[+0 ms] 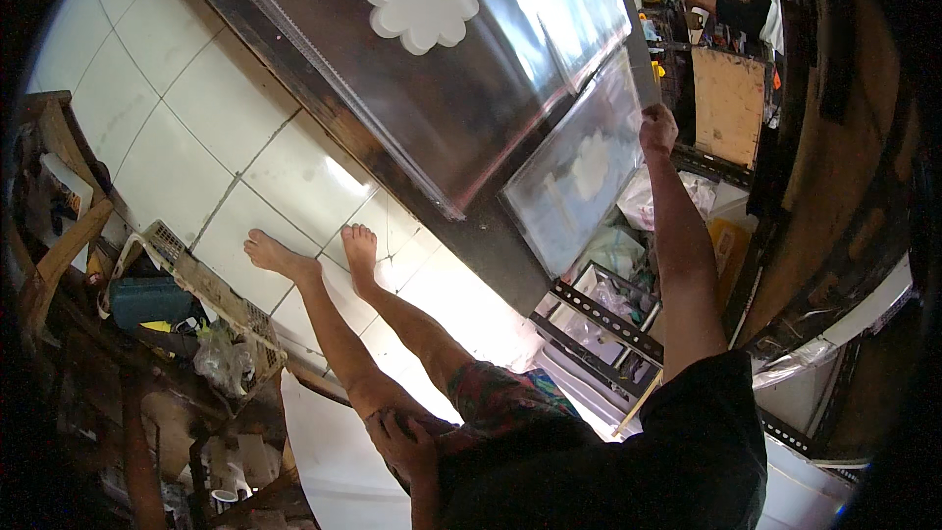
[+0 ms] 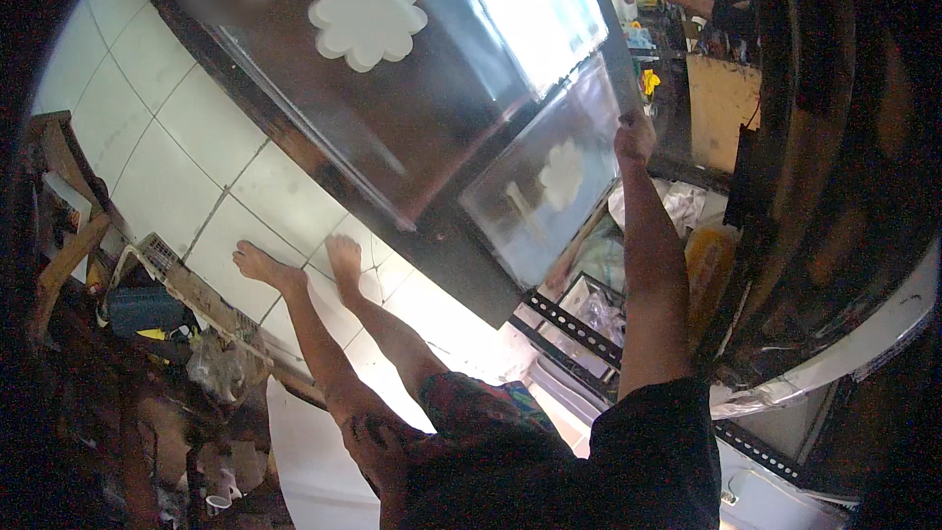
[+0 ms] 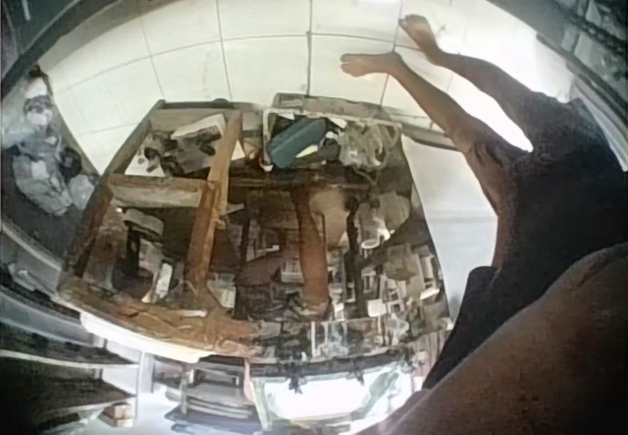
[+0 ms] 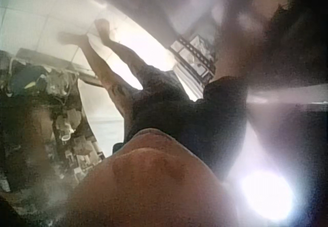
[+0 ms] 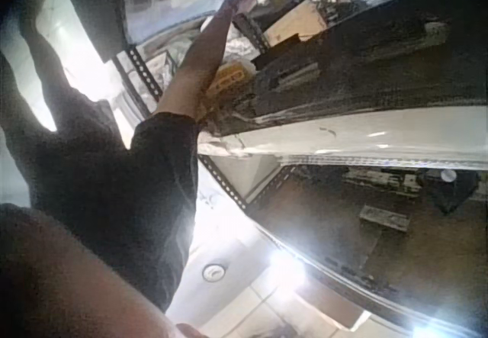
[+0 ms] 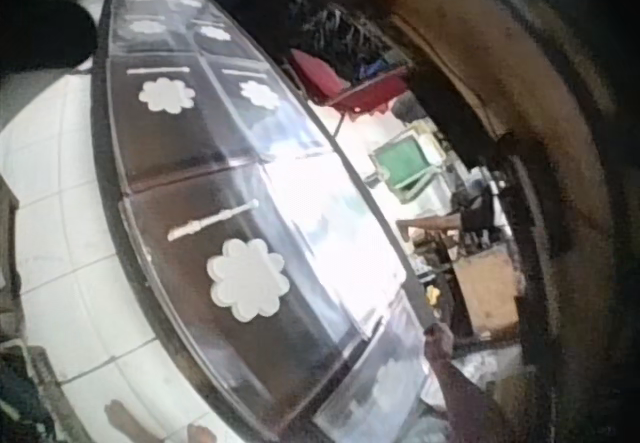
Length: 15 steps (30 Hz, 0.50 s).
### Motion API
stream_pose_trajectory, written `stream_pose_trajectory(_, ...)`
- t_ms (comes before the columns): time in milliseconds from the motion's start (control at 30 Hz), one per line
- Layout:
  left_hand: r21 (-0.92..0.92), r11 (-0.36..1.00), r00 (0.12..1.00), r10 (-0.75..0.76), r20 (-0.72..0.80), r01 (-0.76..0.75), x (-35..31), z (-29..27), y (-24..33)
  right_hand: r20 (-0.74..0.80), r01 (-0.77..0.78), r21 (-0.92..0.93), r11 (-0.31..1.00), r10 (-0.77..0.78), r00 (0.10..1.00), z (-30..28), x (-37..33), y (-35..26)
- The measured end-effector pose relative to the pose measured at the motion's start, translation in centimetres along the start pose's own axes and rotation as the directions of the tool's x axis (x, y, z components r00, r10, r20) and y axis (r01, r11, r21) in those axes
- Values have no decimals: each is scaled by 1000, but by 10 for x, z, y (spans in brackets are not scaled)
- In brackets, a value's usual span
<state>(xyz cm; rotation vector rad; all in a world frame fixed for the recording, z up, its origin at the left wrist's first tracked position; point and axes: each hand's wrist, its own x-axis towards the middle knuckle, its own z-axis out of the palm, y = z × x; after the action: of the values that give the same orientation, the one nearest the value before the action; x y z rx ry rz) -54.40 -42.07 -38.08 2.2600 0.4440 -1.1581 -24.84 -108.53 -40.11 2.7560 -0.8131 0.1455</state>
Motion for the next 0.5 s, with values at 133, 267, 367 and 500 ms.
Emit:
stream_pose_trajectory(133,-54,997,995,-57,-85,53,-11,16,3,54,43,29,999,-45,998,12,20,-36)
stream_pose_trajectory(267,-33,999,997,33,-68,-35,0,5,-6,98,-84,50,995,79,992,5,10,1)
stream_pose_trajectory(367,-47,999,997,11,-70,-14,-1,4,-3,107,-92,-32,995,95,990,8,13,-18)
stream_pose_trajectory(500,-83,997,996,-13,-87,6,-4,-2,3,-90,-158,-139,978,146,985,8,-2,-61)
